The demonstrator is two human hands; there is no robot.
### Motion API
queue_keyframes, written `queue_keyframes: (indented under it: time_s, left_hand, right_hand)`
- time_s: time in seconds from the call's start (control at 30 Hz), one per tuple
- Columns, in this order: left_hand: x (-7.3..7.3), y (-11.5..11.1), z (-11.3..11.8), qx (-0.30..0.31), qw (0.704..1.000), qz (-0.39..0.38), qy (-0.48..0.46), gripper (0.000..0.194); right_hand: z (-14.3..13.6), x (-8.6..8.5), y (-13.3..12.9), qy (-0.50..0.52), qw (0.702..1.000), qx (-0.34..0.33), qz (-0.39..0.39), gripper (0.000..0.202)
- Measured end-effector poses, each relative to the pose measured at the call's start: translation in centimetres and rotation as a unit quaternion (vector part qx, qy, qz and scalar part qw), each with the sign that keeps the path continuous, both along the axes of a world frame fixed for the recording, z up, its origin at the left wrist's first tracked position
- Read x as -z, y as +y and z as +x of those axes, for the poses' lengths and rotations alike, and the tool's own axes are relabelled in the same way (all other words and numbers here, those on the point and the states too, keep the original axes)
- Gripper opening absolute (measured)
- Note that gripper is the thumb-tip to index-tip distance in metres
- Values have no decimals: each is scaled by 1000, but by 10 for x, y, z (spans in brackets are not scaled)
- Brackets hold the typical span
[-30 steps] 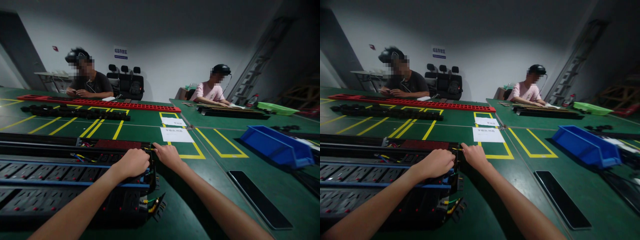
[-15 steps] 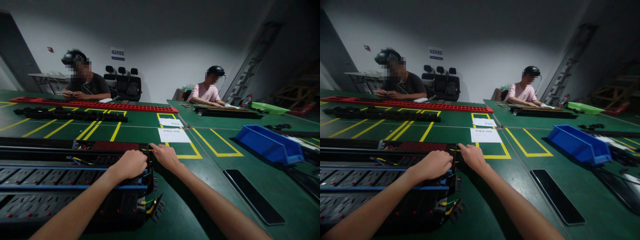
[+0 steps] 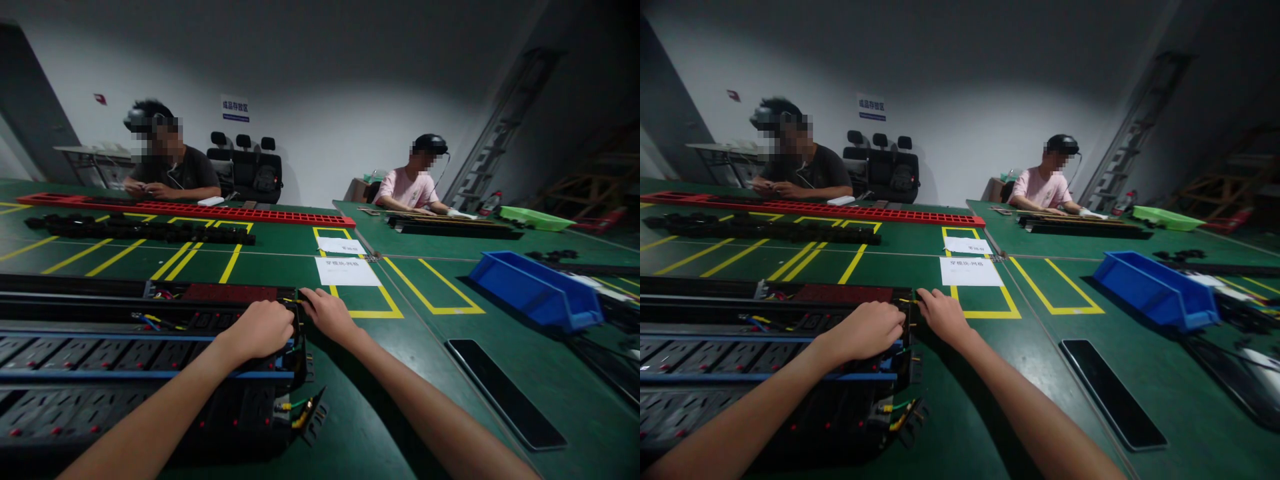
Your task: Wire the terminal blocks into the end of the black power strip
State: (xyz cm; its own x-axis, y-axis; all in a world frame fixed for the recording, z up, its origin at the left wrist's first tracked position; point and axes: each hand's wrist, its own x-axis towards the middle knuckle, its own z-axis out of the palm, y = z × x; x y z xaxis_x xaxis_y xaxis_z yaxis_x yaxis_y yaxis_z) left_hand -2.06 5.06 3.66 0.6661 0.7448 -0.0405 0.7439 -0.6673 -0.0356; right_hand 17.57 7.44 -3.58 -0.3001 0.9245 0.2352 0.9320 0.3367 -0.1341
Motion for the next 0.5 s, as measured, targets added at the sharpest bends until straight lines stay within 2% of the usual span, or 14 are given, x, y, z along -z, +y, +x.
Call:
queue_keyframes:
  time_s: [0.27, 0.5]
  left_hand:
    - [3, 1, -1, -2, 1000, 6, 10, 32]
    - [1, 0, 0, -5, 1000, 3, 9, 32]
  right_hand:
    - [3, 12, 6, 39, 999, -1, 2, 31]
    - [3, 13, 8, 43, 999, -12, -2, 25]
